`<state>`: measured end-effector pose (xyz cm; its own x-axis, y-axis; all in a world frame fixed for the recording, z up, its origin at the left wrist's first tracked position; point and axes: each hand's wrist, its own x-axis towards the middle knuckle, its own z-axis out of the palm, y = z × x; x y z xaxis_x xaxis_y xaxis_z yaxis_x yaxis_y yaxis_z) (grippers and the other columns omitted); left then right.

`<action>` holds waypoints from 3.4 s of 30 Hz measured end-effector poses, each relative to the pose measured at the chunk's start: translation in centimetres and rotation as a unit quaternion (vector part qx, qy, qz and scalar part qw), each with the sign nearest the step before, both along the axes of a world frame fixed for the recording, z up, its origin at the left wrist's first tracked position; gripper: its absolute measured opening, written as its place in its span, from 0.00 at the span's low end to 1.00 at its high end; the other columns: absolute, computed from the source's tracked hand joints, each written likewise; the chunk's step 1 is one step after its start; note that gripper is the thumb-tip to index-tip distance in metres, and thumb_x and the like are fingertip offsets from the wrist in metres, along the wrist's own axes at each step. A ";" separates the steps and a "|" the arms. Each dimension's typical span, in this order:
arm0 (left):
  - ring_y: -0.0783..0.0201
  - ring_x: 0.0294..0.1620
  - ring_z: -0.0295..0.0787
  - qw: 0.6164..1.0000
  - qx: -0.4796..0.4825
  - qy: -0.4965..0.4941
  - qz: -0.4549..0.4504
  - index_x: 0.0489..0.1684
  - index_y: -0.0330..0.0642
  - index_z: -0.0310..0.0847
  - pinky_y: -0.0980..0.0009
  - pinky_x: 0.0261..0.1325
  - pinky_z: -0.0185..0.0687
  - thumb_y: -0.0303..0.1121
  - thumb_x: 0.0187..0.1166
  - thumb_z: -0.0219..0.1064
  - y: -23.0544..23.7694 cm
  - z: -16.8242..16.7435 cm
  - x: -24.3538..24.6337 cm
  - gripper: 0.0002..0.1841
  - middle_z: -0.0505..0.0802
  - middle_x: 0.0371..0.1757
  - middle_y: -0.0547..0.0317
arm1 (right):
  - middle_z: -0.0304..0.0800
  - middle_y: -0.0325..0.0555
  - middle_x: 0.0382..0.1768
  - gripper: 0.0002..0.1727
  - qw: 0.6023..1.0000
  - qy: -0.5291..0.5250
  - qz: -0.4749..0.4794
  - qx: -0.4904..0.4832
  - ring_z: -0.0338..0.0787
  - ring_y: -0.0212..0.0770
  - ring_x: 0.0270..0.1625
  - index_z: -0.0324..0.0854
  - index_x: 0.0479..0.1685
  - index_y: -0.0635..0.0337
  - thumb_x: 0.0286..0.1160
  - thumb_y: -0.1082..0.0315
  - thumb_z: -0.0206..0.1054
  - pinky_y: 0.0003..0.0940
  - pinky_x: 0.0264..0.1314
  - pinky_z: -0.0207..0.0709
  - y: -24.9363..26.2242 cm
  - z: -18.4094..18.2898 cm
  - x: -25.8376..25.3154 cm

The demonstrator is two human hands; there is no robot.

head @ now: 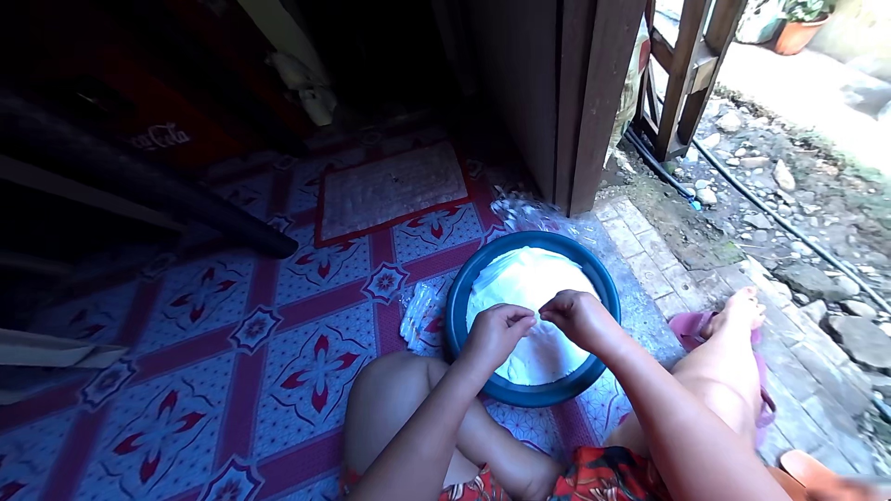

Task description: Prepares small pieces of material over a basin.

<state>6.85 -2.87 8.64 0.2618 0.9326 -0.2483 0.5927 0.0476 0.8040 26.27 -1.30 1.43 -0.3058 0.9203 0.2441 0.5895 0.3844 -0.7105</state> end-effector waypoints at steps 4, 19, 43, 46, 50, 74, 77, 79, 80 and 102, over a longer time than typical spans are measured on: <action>0.72 0.40 0.88 1.000 -0.024 0.008 -0.003 0.50 0.37 0.88 0.76 0.50 0.84 0.33 0.86 0.65 0.2 -0.6 -0.4 0.09 0.92 0.44 0.57 | 0.93 0.37 0.31 0.15 1.000 -0.003 -0.012 -0.016 0.91 0.32 0.35 0.93 0.31 0.52 0.79 0.55 0.68 0.35 0.46 0.87 0.0 -0.3 -0.1; 0.72 0.36 0.86 0.995 -0.020 -0.095 0.018 0.42 0.40 0.87 0.75 0.45 0.82 0.27 0.76 0.74 0.6 -4.6 -2.5 0.04 0.91 0.36 0.63 | 0.93 0.46 0.34 0.10 0.997 0.061 0.041 -0.027 0.92 0.36 0.37 0.93 0.35 0.61 0.78 0.66 0.68 0.34 0.48 0.87 -0.8 0.4 -1.7; 0.71 0.47 0.89 0.998 -0.005 -0.055 0.039 0.44 0.41 0.94 0.75 0.56 0.85 0.30 0.77 0.75 0.2 -3.9 -2.2 0.05 0.93 0.48 0.59 | 0.92 0.40 0.33 0.04 0.998 0.055 0.001 0.004 0.92 0.31 0.37 0.93 0.34 0.56 0.68 0.68 0.72 0.29 0.46 0.88 -0.5 0.6 -0.1; 0.72 0.45 0.90 0.997 -0.004 -0.064 0.044 0.44 0.41 0.93 0.75 0.54 0.85 0.29 0.78 0.74 0.1 -4.0 -2.3 0.05 0.93 0.47 0.59 | 0.94 0.41 0.37 0.07 0.998 -0.027 -0.063 0.000 0.94 0.37 0.42 0.93 0.38 0.53 0.73 0.67 0.69 0.40 0.51 0.90 -0.1 0.9 1.6; 0.72 0.44 0.90 0.997 -0.019 -0.063 0.047 0.45 0.41 0.93 0.76 0.53 0.86 0.29 0.78 0.74 0.1 -3.5 -2.1 0.05 0.93 0.47 0.60 | 0.91 0.50 0.52 0.15 0.983 -0.147 -0.106 0.019 0.92 0.51 0.57 0.92 0.50 0.52 0.74 0.75 0.63 0.51 0.62 0.86 0.4 0.8 3.2; 0.73 0.39 0.89 0.994 -0.046 -0.069 0.067 0.46 0.37 0.91 0.76 0.49 0.85 0.28 0.79 0.72 0.6 -3.6 -3.3 0.06 0.94 0.42 0.60 | 0.90 0.52 0.52 0.12 0.958 -0.262 -0.107 -0.056 0.88 0.57 0.60 0.93 0.38 0.59 0.75 0.77 0.62 0.56 0.58 0.84 2.9 -0.9 4.3; 0.74 0.38 0.88 0.994 -0.049 -0.068 0.067 0.45 0.38 0.91 0.77 0.49 0.84 0.29 0.80 0.72 0.7 -3.5 -3.2 0.05 0.94 0.41 0.61 | 0.91 0.50 0.50 0.12 0.958 -0.258 -0.112 -0.053 0.88 0.56 0.59 0.93 0.37 0.58 0.76 0.77 0.63 0.55 0.59 0.84 2.6 -0.4 4.6; 0.74 0.39 0.89 0.994 -0.054 -0.067 0.065 0.45 0.38 0.91 0.76 0.49 0.84 0.29 0.80 0.72 0.7 -3.6 -2.9 0.05 0.94 0.41 0.61 | 0.91 0.51 0.51 0.12 0.957 -0.265 -0.098 -0.069 0.88 0.57 0.60 0.93 0.38 0.59 0.76 0.78 0.61 0.56 0.60 0.84 2.6 -0.5 4.3; 0.73 0.39 0.89 0.994 -0.055 -0.068 0.063 0.45 0.38 0.91 0.76 0.49 0.85 0.29 0.79 0.72 0.7 -3.7 -2.8 0.05 0.94 0.41 0.61 | 0.91 0.53 0.52 0.13 0.959 -0.258 -0.086 -0.080 0.88 0.58 0.62 0.92 0.38 0.61 0.75 0.79 0.60 0.58 0.61 0.83 2.6 -0.7 4.0; 0.70 0.43 0.92 0.988 -0.128 -0.022 0.082 0.55 0.37 0.89 0.73 0.52 0.87 0.27 0.83 0.67 0.8 -3.4 -2.5 0.09 0.94 0.48 0.55 | 0.90 0.55 0.58 0.14 0.950 -0.269 -0.070 -0.143 0.85 0.59 0.67 0.90 0.43 0.65 0.76 0.80 0.56 0.57 0.65 0.82 3.1 -1.7 2.1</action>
